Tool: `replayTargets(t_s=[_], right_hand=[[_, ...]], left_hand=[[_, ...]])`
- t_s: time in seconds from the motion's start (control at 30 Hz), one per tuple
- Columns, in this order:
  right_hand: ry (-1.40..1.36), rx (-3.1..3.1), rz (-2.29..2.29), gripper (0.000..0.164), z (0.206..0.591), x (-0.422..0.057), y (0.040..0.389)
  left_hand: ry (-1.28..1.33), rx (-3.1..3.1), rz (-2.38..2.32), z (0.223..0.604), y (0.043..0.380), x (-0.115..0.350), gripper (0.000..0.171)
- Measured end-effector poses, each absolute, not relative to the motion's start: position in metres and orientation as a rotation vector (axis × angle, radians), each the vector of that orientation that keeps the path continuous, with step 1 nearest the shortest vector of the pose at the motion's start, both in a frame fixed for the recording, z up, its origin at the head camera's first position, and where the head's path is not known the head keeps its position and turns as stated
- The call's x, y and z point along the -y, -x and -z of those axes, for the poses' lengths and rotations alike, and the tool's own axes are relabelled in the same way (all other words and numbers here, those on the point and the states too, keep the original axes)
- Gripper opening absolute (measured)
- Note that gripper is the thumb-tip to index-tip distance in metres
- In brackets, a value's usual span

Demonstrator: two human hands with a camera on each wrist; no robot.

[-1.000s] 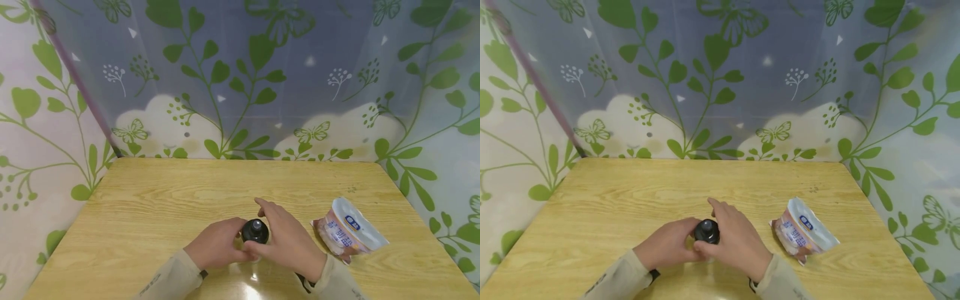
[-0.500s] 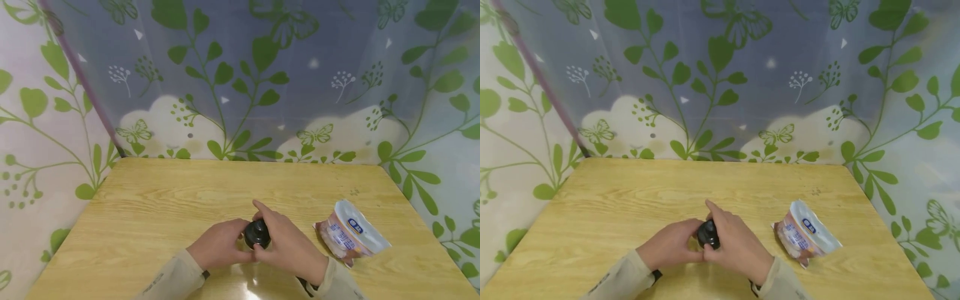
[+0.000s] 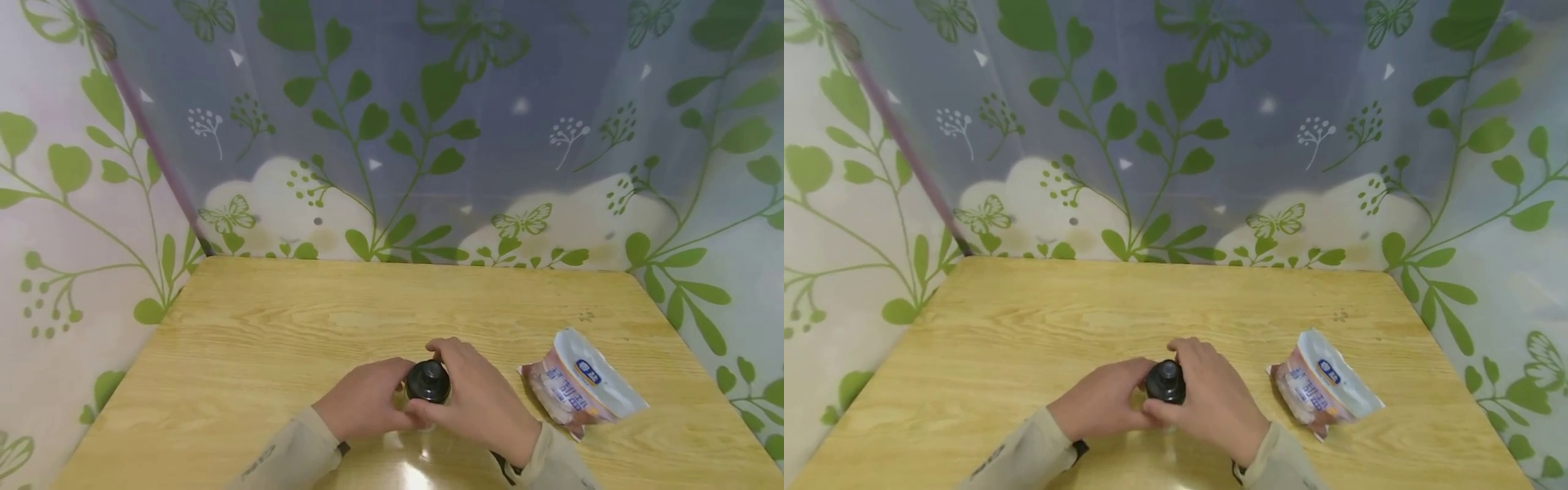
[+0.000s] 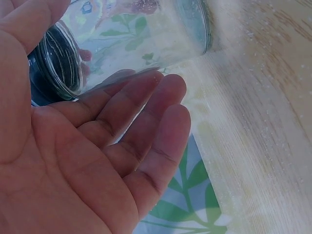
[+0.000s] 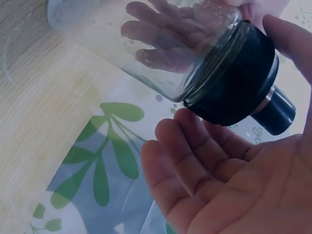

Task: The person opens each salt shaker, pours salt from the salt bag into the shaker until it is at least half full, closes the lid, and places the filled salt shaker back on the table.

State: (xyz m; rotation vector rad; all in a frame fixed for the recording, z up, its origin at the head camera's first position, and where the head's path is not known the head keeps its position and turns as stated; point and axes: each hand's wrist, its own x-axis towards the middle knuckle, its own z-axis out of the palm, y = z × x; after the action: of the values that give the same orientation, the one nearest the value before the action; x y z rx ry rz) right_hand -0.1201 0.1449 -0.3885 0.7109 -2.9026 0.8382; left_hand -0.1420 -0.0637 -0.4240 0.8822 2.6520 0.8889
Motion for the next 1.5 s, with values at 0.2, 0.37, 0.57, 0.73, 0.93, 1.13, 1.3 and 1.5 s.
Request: replayTargets(t_s=[0.2,0.37,0.57,0.73,0.93,1.13,1.3,1.5], right_hand=[[-0.744,2.881,-0.820,0.061,0.387,-0.145,0.120],[-0.821,2.863,-0.797,0.065,0.386,-0.145,0.121],[-0.843,2.877,-0.860,0.073,0.385,-0.146,0.118],[-0.859,2.850,-0.877,0.074,0.385,-0.148,0.116],[-0.862,2.779,-0.859,0.060,0.382,-0.150,0.118],[-0.767,2.681,-0.925,0.054,0.375,-0.149,0.113],[-0.796,2.553,-0.949,0.052,0.374,-0.156,0.096],[-0.804,2.424,-0.896,0.051,0.372,-0.176,0.071]], left_hand=[[-0.886,-2.652,-0.890,0.420,0.143,0.063,0.046],[-0.872,-2.675,-0.865,0.419,0.142,0.062,0.049],[-0.842,-2.677,-0.850,0.420,0.140,0.062,0.053],[-0.839,-2.667,-0.864,0.422,0.140,0.061,0.051],[-0.857,-2.660,-0.884,0.422,0.140,0.063,0.056],[-0.861,-2.640,-0.922,0.423,0.141,0.067,0.057],[-0.868,-2.621,-0.922,0.426,0.142,0.062,0.052],[-0.811,-2.629,-0.906,0.426,0.141,0.065,0.063]])
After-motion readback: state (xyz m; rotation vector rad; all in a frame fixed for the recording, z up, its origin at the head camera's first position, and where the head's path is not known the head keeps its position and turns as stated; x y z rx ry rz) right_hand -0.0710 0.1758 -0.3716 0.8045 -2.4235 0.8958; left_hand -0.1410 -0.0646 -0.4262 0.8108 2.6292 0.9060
